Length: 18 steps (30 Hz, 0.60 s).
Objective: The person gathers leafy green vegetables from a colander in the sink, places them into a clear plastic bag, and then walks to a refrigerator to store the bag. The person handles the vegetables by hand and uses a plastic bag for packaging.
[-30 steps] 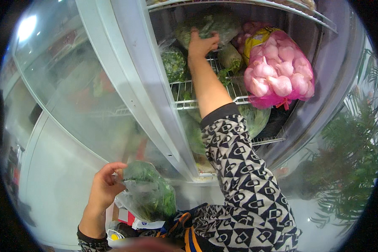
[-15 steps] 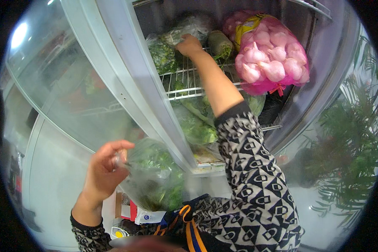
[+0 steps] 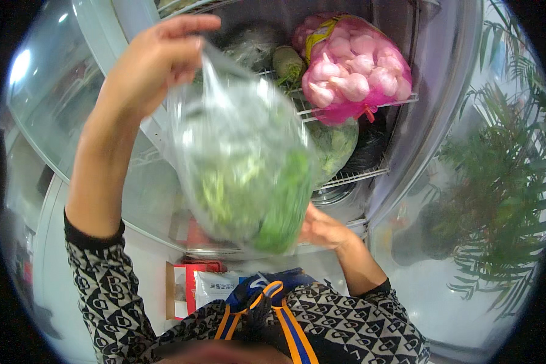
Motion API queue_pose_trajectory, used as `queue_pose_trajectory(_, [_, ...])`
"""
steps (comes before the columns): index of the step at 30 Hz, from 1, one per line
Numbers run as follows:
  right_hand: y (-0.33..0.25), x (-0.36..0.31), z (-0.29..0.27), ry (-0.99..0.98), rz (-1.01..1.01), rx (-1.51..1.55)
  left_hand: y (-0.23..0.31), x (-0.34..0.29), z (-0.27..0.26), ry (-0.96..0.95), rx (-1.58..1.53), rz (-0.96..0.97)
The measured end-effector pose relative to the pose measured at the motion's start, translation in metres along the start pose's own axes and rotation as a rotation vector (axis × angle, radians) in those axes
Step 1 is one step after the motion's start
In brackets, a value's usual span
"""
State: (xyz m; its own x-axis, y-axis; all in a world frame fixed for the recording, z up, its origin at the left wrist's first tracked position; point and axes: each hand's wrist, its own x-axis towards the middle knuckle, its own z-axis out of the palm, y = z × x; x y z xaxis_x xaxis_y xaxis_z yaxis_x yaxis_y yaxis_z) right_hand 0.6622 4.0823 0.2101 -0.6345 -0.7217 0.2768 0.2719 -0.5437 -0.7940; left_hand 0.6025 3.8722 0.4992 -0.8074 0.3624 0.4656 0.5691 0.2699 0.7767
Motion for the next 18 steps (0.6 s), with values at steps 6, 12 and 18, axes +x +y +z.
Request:
queue_pose_trajectory(6, [-0.037, 0.058, 0.010, 0.253, -0.335, 0.250, 0.026, 0.063, 0.012, 0.288, 0.189, 0.113])
queue_pose_trajectory(12, [-0.133, 0.139, -0.038, 0.566, -0.354, 0.074, 0.011, 0.085, -0.008, 0.429, 0.574, 0.135])
queue_pose_trajectory(18, [-0.138, 0.171, -0.043, 0.748, 0.028, -0.517, -0.064, 0.098, -0.014, 0.282, 0.666, 0.014])
